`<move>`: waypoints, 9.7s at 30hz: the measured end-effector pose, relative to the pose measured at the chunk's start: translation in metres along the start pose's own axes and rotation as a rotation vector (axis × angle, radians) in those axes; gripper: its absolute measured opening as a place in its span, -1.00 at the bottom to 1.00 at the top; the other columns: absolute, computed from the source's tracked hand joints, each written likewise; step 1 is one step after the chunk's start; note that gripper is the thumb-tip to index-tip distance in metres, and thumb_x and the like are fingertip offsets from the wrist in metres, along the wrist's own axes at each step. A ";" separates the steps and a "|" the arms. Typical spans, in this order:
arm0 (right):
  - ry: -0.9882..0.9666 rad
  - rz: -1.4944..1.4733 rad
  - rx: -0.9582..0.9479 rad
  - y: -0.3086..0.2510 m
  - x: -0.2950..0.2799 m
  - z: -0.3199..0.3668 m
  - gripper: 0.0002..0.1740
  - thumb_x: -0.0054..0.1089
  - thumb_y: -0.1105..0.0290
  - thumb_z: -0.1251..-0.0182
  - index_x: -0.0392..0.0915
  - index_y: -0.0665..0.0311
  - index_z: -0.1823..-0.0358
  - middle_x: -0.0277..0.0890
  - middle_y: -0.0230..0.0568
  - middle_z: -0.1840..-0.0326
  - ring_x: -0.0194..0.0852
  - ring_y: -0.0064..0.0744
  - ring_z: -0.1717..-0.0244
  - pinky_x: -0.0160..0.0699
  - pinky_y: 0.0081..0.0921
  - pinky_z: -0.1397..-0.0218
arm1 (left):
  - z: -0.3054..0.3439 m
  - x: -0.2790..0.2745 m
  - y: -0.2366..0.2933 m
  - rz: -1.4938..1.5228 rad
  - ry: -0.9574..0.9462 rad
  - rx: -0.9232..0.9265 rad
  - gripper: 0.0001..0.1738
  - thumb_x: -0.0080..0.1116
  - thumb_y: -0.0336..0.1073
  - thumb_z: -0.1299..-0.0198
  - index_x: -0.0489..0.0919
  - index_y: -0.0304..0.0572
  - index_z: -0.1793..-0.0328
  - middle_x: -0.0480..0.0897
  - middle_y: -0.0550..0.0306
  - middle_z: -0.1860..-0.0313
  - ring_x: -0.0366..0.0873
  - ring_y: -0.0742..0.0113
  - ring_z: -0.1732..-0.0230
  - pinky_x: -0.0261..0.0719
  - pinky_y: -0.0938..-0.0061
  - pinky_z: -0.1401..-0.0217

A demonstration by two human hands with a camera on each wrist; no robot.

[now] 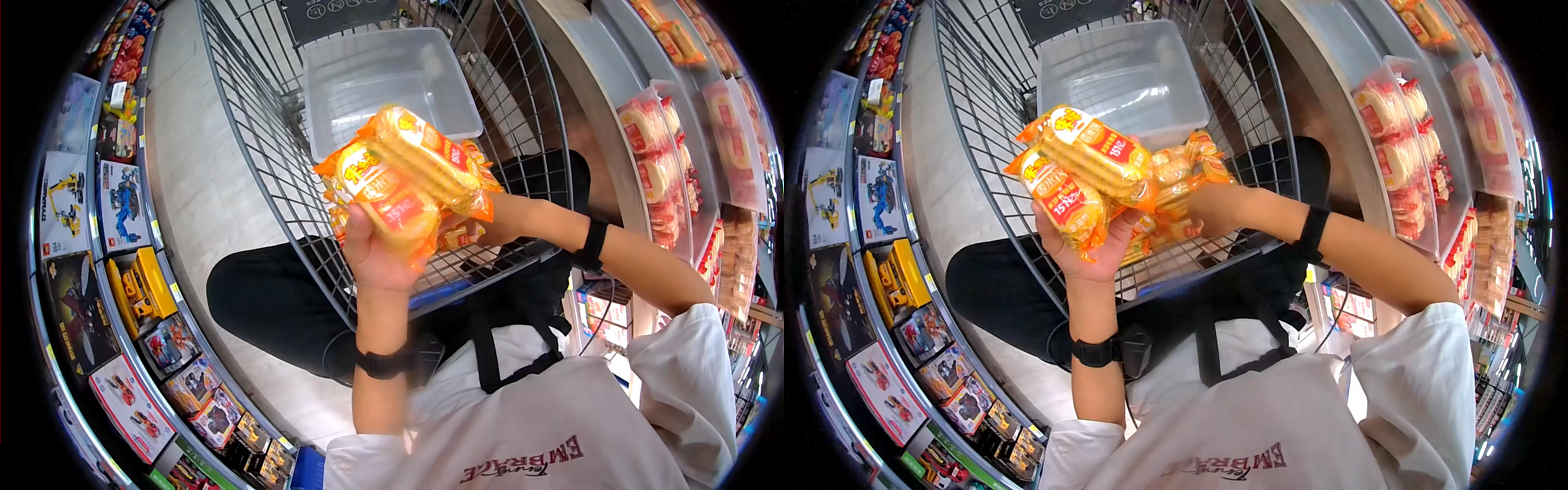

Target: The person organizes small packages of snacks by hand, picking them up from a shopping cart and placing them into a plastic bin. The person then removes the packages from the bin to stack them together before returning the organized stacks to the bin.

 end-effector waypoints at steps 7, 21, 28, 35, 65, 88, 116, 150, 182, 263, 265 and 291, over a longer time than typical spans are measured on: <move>-0.019 -0.046 -0.012 0.006 0.009 -0.016 -0.63 0.42 0.33 -0.06 0.73 0.17 0.05 0.70 -0.02 0.07 0.68 -0.05 0.00 0.61 -0.23 -0.01 | -0.001 -0.016 0.001 -0.084 0.049 0.034 0.10 0.27 0.28 -0.19 -0.02 -0.06 -0.67 0.06 -0.37 -0.61 0.12 -0.30 -0.58 0.55 -0.20 -0.34; 0.412 -0.897 -0.444 -0.079 -0.225 0.162 -0.65 0.19 0.67 0.09 0.65 0.41 0.17 0.52 -0.20 0.12 0.53 -0.50 0.07 0.52 -0.57 0.03 | -0.004 -0.011 -0.013 -0.199 0.041 -0.068 -0.01 0.29 0.15 -0.24 0.10 -0.11 -0.64 0.23 -0.15 -0.58 0.24 -0.20 -0.55 0.40 -0.28 -0.43; 0.581 -0.850 -0.588 -0.103 -0.225 0.135 -0.35 0.09 0.78 0.03 0.53 0.38 -0.23 0.43 -0.14 -0.19 0.54 -0.42 -0.12 0.55 -0.55 -0.15 | -0.008 -0.013 -0.022 -0.309 0.105 -0.116 -0.14 0.24 0.04 -0.31 0.16 -0.14 -0.61 0.34 -0.10 -0.53 0.32 -0.09 -0.51 0.34 -0.21 -0.48; 0.509 -1.696 -0.379 -0.078 -0.166 0.102 -0.49 0.29 0.46 -0.32 0.45 0.47 -0.28 0.59 -0.14 -0.14 0.61 -0.35 -0.15 0.60 -0.37 -0.22 | -0.013 -0.019 -0.020 -0.315 0.205 -0.103 -0.21 0.28 -0.08 -0.31 0.20 -0.14 -0.57 0.44 -0.05 -0.44 0.39 -0.03 -0.46 0.43 -0.10 -0.46; 0.211 -1.709 -0.557 -0.078 -0.130 0.093 -0.02 0.45 0.17 -0.15 0.16 0.40 -0.53 0.39 -0.05 -0.40 0.42 -0.22 -0.38 0.39 -0.26 -0.44 | -0.012 0.003 -0.015 -0.648 0.246 0.009 -0.21 0.29 -0.64 -0.13 0.24 -0.22 -0.49 0.48 0.02 -0.30 0.50 0.20 -0.31 0.51 0.28 -0.37; 0.170 -2.001 -0.639 -0.082 -0.118 0.059 -0.07 0.28 -0.01 -0.16 0.22 0.28 -0.52 0.35 0.02 -0.45 0.42 -0.06 -0.38 0.53 0.04 -0.33 | -0.019 0.006 -0.001 -0.721 0.210 0.215 -0.19 -0.15 0.24 -0.50 0.17 -0.28 -0.57 0.39 -0.04 -0.41 0.44 0.20 -0.40 0.44 0.33 -0.40; 0.838 0.078 -0.219 -0.016 -0.315 -0.011 -0.08 0.51 0.02 0.13 0.44 0.01 -0.38 0.28 0.13 -0.36 0.24 0.12 -0.36 0.32 -0.13 -0.41 | -0.043 0.093 0.158 -2.602 0.251 0.520 -0.48 0.31 -0.29 -0.15 0.53 -0.14 -0.27 0.32 -0.19 -0.50 0.03 -0.29 -0.62 -0.02 -0.21 -0.59; 0.828 -0.196 0.363 0.085 -0.276 -0.246 0.17 0.59 -0.02 0.07 0.12 0.28 -0.53 -0.04 0.25 -0.59 0.05 0.33 -0.52 0.44 -0.05 -0.38 | -0.062 0.072 0.159 -2.663 0.402 0.450 -0.63 0.18 -0.56 0.04 0.64 -0.21 0.02 0.39 -0.16 -0.42 0.03 -0.44 -0.60 0.26 -0.12 -0.39; 0.252 0.655 0.007 0.006 -0.220 -0.269 -0.38 0.37 0.36 -0.09 0.39 0.42 -0.18 0.69 -0.10 0.15 0.72 -0.03 0.10 0.70 -0.14 0.11 | -0.060 0.066 0.161 -2.593 0.390 0.492 -0.56 0.25 -0.53 0.08 0.57 -0.26 -0.04 0.34 -0.13 -0.45 0.31 -0.32 -0.38 0.39 -0.04 -0.32; -0.183 -0.443 -0.077 -0.057 -0.045 -0.107 -0.03 0.62 -0.03 0.25 0.46 0.17 -0.29 0.68 0.01 0.13 0.69 -0.08 0.13 0.63 -0.16 0.07 | -0.048 0.073 0.155 -2.631 0.341 0.778 -0.81 0.17 -0.45 -0.05 0.67 -0.06 0.20 0.57 0.07 -0.15 0.43 -0.03 -0.25 0.42 0.08 -0.23; -0.099 0.091 0.085 -0.081 -0.059 -0.092 -0.04 0.64 -0.11 0.31 0.51 0.21 -0.19 0.70 0.01 0.12 0.70 -0.03 0.12 0.64 -0.13 0.07 | -0.046 0.071 0.157 -2.646 0.342 0.776 -0.82 0.18 -0.45 -0.05 0.67 -0.06 0.20 0.57 0.07 -0.15 0.43 -0.03 -0.24 0.42 0.08 -0.23; -0.445 -0.118 0.069 -0.063 -0.041 -0.115 -0.44 0.60 0.00 0.33 0.80 0.26 0.31 0.74 -0.06 0.08 0.66 -0.24 0.04 0.57 -0.39 0.01 | -0.049 0.069 0.159 -2.640 0.369 0.721 -0.84 0.19 -0.43 -0.08 0.69 -0.04 0.22 0.58 0.09 -0.14 0.45 -0.04 -0.28 0.39 0.09 -0.30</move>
Point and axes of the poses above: each hand's wrist, its own z-axis away from the middle knuckle, its own x-axis out of the palm, y = z × x, the point moved 10 cm from there along -z, towards the middle knuckle
